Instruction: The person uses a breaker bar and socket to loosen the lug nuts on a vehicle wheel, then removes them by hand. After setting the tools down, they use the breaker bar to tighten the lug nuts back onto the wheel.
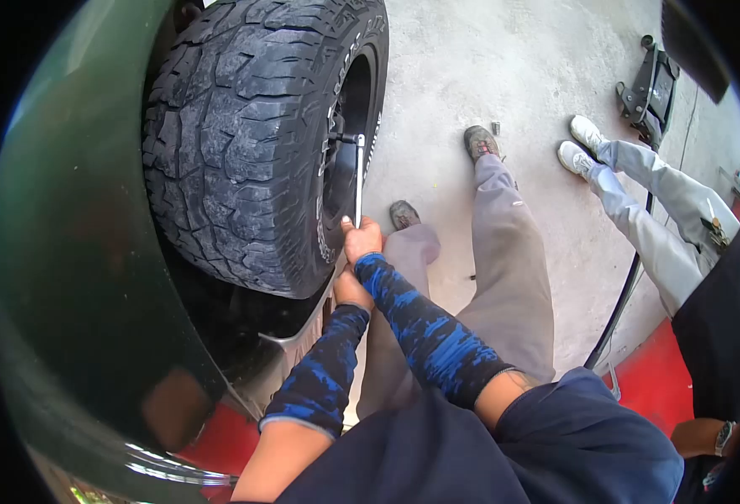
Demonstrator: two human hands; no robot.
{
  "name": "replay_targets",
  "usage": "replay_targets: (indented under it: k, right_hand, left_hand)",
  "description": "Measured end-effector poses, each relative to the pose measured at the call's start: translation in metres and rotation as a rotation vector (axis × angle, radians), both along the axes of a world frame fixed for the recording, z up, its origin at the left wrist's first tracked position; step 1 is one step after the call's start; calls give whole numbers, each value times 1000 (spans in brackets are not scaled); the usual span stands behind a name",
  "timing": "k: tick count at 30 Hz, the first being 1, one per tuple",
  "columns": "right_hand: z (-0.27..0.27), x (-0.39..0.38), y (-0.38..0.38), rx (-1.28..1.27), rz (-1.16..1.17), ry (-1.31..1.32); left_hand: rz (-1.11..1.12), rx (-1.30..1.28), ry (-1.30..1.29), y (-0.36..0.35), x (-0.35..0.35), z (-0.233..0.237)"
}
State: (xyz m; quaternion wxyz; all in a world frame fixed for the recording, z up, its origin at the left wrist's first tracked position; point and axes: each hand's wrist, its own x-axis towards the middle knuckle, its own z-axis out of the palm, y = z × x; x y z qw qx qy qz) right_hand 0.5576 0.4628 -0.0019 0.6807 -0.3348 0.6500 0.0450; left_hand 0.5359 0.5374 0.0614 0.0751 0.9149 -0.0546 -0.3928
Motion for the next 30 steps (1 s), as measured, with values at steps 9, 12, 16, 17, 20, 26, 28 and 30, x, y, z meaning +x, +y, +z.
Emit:
replay_targets:
  k: [9, 12, 16, 17, 20, 26, 28, 30]
  right_hand:
    - [-240, -51, -73, -87, 773, -202]
    - [-308, -130, -143, -327, 120, -21]
    - [-325, -174, -154, -30, -274, 159]
    - [-327, -173, -143, 74, -233, 92]
    - [-282, -137, -150, 295, 34, 3]
    - [-226, -38, -147, 208, 305, -479]
    - [-186, 1, -153, 519, 134, -600]
    - [-154, 39, -155, 800, -104, -793]
  left_hand:
    - [496, -200, 251, -20, -35, -380]
    - [1138, -604, 339, -219, 9, -430]
    - [1136, -1580, 624, -435, 74, -355]
    - [1101, -1750, 711, -453, 88, -303]
    - [1105, -1948, 1055, -457, 101, -163]
    - [1122, -1490, 1920, -292, 9, 1]
    - [1271, -838, 1682, -189, -16, 44]
    - [1195, 43, 975, -79, -26, 60]
